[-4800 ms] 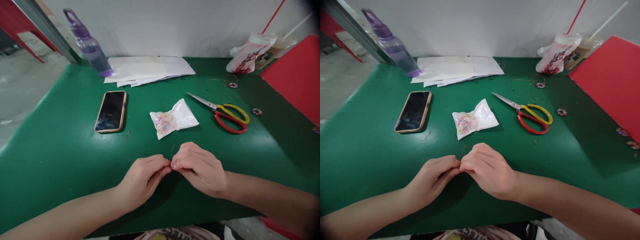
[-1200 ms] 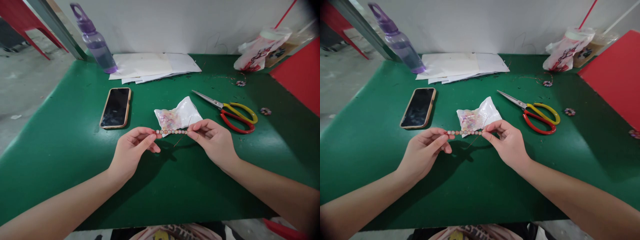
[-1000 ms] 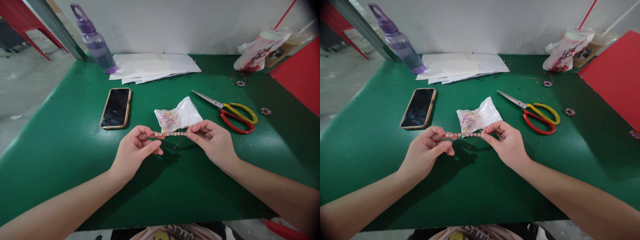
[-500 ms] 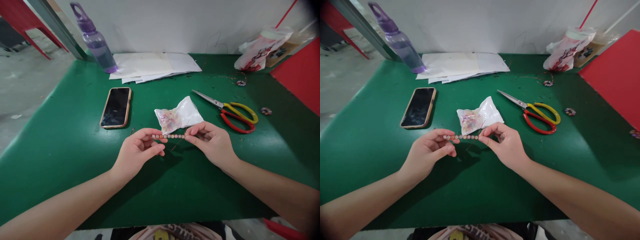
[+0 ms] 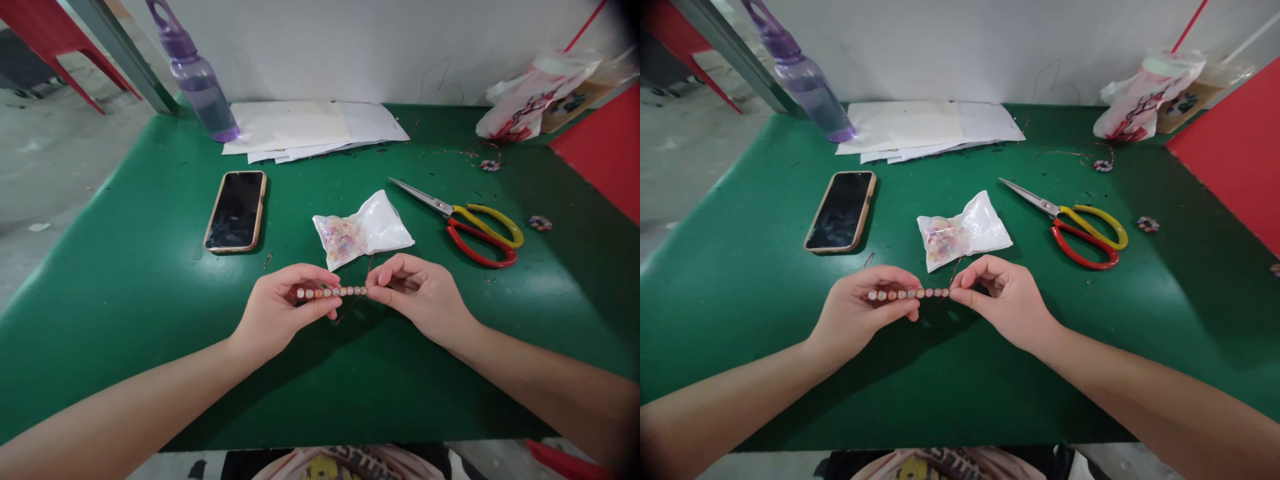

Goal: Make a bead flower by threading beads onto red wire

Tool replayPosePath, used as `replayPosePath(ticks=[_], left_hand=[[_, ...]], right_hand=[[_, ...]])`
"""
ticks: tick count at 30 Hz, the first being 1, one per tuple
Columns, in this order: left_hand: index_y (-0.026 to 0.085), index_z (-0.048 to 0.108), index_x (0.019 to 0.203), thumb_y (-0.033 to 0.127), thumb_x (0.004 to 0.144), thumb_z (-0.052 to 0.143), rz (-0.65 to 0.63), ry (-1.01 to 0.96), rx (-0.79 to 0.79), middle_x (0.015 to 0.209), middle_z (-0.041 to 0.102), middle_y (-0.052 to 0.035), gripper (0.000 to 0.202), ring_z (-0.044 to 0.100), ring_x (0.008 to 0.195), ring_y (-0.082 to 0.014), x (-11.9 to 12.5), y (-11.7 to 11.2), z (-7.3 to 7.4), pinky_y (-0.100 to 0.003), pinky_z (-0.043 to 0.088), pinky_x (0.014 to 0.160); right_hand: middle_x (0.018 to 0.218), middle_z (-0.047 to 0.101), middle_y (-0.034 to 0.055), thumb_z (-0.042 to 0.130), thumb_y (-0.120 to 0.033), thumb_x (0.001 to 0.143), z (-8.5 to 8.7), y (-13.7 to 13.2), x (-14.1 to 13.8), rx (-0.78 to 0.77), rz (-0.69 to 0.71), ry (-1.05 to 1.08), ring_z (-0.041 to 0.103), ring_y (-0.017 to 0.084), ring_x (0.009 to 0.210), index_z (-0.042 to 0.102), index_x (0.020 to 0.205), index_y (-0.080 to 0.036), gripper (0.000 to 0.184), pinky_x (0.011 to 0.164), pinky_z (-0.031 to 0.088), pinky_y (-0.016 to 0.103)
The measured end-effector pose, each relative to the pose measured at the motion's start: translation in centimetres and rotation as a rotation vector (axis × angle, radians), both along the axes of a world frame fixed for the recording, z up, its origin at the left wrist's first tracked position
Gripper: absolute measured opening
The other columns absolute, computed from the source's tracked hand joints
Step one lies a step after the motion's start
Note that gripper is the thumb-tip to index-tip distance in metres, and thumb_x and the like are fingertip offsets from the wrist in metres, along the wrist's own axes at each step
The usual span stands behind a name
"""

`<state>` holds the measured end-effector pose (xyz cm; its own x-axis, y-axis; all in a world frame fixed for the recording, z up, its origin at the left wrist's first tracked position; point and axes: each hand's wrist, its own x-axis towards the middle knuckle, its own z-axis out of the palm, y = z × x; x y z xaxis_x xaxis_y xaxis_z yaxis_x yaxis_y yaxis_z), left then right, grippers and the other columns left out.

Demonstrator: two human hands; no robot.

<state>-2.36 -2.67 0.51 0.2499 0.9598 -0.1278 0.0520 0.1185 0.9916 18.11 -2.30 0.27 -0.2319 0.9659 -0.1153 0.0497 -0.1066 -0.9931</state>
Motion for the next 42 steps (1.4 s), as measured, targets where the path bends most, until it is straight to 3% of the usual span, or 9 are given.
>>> replayPosePath(ticks=[12, 17, 20, 23, 29, 42], left_hand=[[0.020, 0.068, 0.078, 0.016, 0.071, 0.072, -0.047, -0.015, 0.113, 0.080, 0.067, 0.0006, 0.009, 0.065, 0.057, -0.0108, -0.3, -0.1, 0.1, -0.022, 0.054, 0.058], [0.023, 0.070, 0.078, 0.022, 0.070, 0.072, 0.000, 0.186, 0.222, 0.076, 0.069, 0.0004, 0.009, 0.064, 0.060, -0.0132, -0.4, -0.1, 0.2, -0.024, 0.053, 0.059], [0.025, 0.071, 0.078, 0.024, 0.070, 0.073, 0.011, 0.322, 0.370, 0.076, 0.071, 0.0004, 0.008, 0.065, 0.067, -0.0149, -0.7, 0.1, 0.3, -0.024, 0.052, 0.064], [0.027, 0.072, 0.080, 0.026, 0.071, 0.072, -0.004, 0.400, 0.507, 0.080, 0.072, -0.0002, 0.009, 0.065, 0.072, -0.0167, -0.9, 0.4, 0.1, -0.027, 0.052, 0.069], [0.027, 0.071, 0.085, 0.030, 0.076, 0.067, -0.037, 0.515, 0.614, 0.082, 0.072, -0.0006, 0.010, 0.066, 0.073, -0.0162, -1.1, 0.7, -0.5, -0.027, 0.052, 0.071], [0.026, 0.072, 0.081, 0.030, 0.076, 0.066, -0.059, 0.592, 0.551, 0.075, 0.073, 0.0005, 0.009, 0.065, 0.063, -0.0151, -0.8, 0.8, -0.5, -0.023, 0.050, 0.060]], right_hand=[[0.073, 0.065, -0.0006, 0.073, -0.023, 0.068, 0.1, -0.3, 0.0, -0.027, -0.016, 0.031, 0.063, 0.012, 0.070, 0.053, 0.069, -0.019, 0.020, 0.069, 0.052, 0.026], [0.076, 0.065, 0.0004, 0.071, -0.025, 0.070, 0.0, -0.6, 0.0, 0.028, -0.012, -0.028, 0.064, 0.014, 0.073, 0.053, 0.071, -0.021, 0.018, 0.072, 0.054, 0.028], [0.076, 0.065, 0.0005, 0.071, -0.025, 0.071, -0.1, -0.7, 0.1, 0.045, -0.014, -0.049, 0.063, 0.014, 0.073, 0.054, 0.071, -0.021, 0.017, 0.072, 0.054, 0.029], [0.076, 0.065, 0.0012, 0.071, -0.027, 0.071, -0.1, -0.6, 0.2, 0.041, -0.020, -0.073, 0.063, 0.014, 0.071, 0.054, 0.071, -0.022, 0.018, 0.070, 0.054, 0.029], [0.076, 0.065, 0.0019, 0.071, -0.028, 0.070, 0.0, -0.4, 0.2, 0.006, -0.032, -0.097, 0.061, 0.013, 0.068, 0.055, 0.071, -0.021, 0.017, 0.066, 0.053, 0.029], [0.076, 0.066, 0.0022, 0.071, -0.028, 0.068, -0.1, -0.3, 0.1, -0.023, -0.046, -0.116, 0.061, 0.013, 0.067, 0.056, 0.071, -0.020, 0.018, 0.064, 0.053, 0.028]])
